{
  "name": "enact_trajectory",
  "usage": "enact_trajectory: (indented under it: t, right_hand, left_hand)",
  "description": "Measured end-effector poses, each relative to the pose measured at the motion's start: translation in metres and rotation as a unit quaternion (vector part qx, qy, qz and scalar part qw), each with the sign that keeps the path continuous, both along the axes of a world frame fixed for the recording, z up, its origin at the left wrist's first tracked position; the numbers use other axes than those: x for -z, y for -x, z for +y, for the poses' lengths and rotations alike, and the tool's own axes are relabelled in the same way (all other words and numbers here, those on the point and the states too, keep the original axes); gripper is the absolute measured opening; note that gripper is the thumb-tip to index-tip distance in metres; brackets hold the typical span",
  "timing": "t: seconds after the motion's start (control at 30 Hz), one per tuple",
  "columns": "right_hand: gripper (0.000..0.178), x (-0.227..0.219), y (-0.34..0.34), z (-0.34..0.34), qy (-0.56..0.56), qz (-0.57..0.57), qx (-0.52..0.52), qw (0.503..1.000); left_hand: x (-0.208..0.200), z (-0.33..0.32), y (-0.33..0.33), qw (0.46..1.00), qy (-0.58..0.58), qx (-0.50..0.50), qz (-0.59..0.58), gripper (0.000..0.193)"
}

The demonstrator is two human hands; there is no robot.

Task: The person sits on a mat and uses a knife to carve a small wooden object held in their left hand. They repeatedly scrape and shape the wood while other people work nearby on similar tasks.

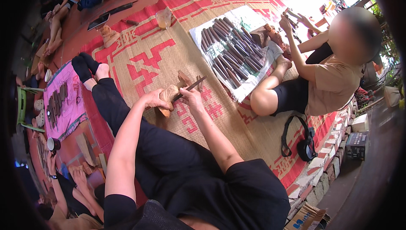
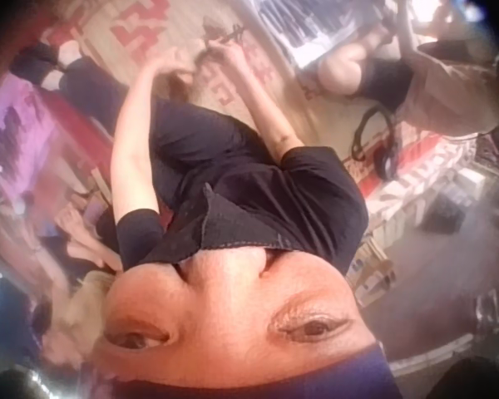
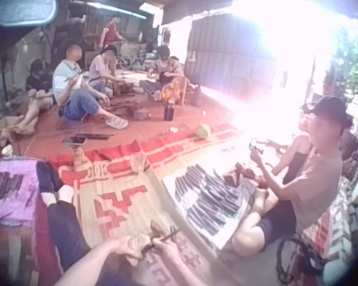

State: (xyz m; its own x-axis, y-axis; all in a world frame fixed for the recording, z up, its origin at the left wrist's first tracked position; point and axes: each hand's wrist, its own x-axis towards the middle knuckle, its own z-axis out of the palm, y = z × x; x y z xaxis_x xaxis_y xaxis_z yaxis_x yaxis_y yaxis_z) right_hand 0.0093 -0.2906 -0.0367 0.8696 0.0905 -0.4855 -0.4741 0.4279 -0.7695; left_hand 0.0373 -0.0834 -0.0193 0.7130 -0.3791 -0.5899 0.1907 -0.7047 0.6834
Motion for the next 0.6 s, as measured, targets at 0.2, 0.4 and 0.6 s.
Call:
enact_trajectory:
  t: [0.2,0.4,0.6]
  right_hand:
    - [0.012,-0.012,0.011,-0.018,0.041,0.045,-0.029,0.998]
    - [0.015,-0.014,0.008,-0.016,0.113,0.01,-0.062,0.992]
    - [0.013,-0.026,-0.007,0.002,0.04,-0.02,-0.026,0.999]
  left_hand:
    - [-0.008,-0.016,-0.002,0.995,-0.011,0.038,0.089,0.104]
    - [0.02,-0.006,-0.002,0.998,0.05,-0.007,0.042,0.117]
    - [-0.001,-0.006,0.003,0.993,-0.101,-0.048,-0.033,0.114]
